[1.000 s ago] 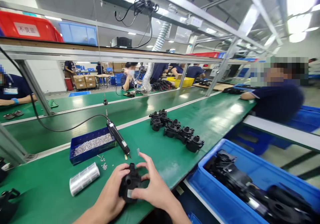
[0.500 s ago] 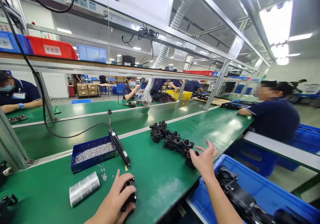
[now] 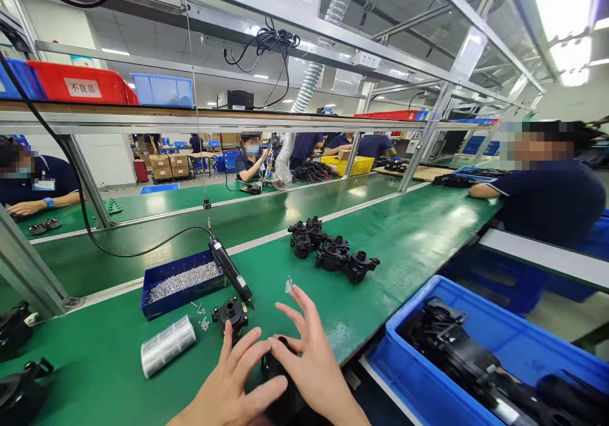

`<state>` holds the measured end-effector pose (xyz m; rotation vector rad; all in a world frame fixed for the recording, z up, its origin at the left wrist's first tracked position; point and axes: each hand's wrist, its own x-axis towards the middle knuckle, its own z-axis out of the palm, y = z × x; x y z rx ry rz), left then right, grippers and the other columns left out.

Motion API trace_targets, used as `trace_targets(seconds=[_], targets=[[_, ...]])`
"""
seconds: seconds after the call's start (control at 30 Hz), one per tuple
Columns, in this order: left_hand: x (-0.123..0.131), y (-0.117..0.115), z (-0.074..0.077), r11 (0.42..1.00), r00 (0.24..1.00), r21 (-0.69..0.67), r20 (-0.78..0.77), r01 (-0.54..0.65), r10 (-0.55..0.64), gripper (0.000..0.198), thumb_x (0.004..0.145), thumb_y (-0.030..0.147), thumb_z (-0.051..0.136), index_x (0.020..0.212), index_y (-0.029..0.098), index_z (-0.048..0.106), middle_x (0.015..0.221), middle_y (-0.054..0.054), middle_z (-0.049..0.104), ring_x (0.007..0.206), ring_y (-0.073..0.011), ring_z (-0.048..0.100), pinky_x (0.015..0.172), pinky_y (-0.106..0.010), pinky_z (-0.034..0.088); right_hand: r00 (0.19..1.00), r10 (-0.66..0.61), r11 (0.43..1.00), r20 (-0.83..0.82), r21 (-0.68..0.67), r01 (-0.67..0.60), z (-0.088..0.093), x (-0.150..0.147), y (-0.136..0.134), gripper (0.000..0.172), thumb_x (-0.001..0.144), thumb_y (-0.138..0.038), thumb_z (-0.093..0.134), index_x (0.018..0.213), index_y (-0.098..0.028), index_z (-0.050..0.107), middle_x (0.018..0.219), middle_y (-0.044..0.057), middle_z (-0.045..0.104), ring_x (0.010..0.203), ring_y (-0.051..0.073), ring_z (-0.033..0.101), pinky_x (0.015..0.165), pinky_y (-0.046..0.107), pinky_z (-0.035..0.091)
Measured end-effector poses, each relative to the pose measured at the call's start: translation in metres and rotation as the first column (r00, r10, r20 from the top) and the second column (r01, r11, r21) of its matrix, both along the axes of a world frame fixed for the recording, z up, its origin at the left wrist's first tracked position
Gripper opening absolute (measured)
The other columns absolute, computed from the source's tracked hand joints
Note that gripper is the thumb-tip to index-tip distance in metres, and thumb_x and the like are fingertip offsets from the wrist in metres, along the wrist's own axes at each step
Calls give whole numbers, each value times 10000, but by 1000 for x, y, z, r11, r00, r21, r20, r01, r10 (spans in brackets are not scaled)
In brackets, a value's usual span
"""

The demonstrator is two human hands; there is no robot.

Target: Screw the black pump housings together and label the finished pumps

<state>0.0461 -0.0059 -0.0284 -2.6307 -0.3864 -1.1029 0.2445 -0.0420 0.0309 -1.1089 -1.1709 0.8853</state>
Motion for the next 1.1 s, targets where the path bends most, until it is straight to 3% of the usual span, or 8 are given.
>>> trace_targets(seconds=[0.13,0.23,0.4,0.47,0.57,0.67,0.9,1.1], targets=[[-1,-1,17,1000,1000,1,23,16,-16,688,759,85,751,1390,196,503,1371,-130,626,1482,-311,417,1276,-663,30,990,24,1000,-137,6,-23,-8,-5,19,798,853,-431,794,1520,-334,366,1598,154,392,1399,345,511,864,413,640],[-1,0,21,999,999,-22,31,37,-36,731,714,47,671,1404,182,471,1393,-148,601,1480,-309,411,1277,-659,-2,981,39,999,-192,43,-32,-17,-1,27,711,858,-478,794,1457,-311,450,1576,154,425,1345,343,560,931,445,614],[2,-1,22,983,995,-183,103,22,-3,699,754,92,633,1423,138,433,1275,-141,656,1443,-278,449,1293,-605,-45,974,-161,980,-160,94,177,-26,13,10,631,892,-497,779,1414,-290,490,1309,116,635,1142,257,641,867,332,575],[2,-2,22,966,991,-258,129,11,23,715,755,89,630,1435,135,413,1284,-143,649,1442,-277,447,1295,-603,-45,976,-100,992,-194,55,112,-25,19,-3,631,913,-495,770,1424,-280,470,1070,66,685,891,202,665,728,280,541],[2,-3,19,947,989,-321,138,-7,54,765,755,101,659,1466,136,378,1311,-151,635,1449,-307,430,1284,-652,-24,962,46,998,-269,-36,-58,-23,20,-19,648,909,-497,780,1426,-263,467,817,-12,635,646,141,567,608,246,447],[1,-4,15,929,989,-367,116,-42,91,796,771,104,674,1496,151,346,1341,-151,623,1451,-330,424,1264,-714,13,963,54,994,-262,-81,-78,-23,10,-28,696,892,-516,789,1441,-244,460,746,-34,609,625,138,521,604,244,397],[-1,-3,16,912,985,-405,117,-66,123,783,785,101,674,1496,160,350,1384,-155,591,1445,-340,426,1240,-766,34,976,-142,982,-164,-147,118,-23,-9,-27,856,825,-540,797,1514,-214,409,707,-26,657,597,170,543,597,274,413],[-1,-2,14,918,988,-393,120,-45,100,766,810,102,676,1499,160,346,1375,-158,599,1452,-334,415,1241,-766,31,978,-98,980,-184,-189,63,-20,-9,-26,878,818,-519,790,1524,-202,376,685,-38,655,625,183,574,640,287,438]])
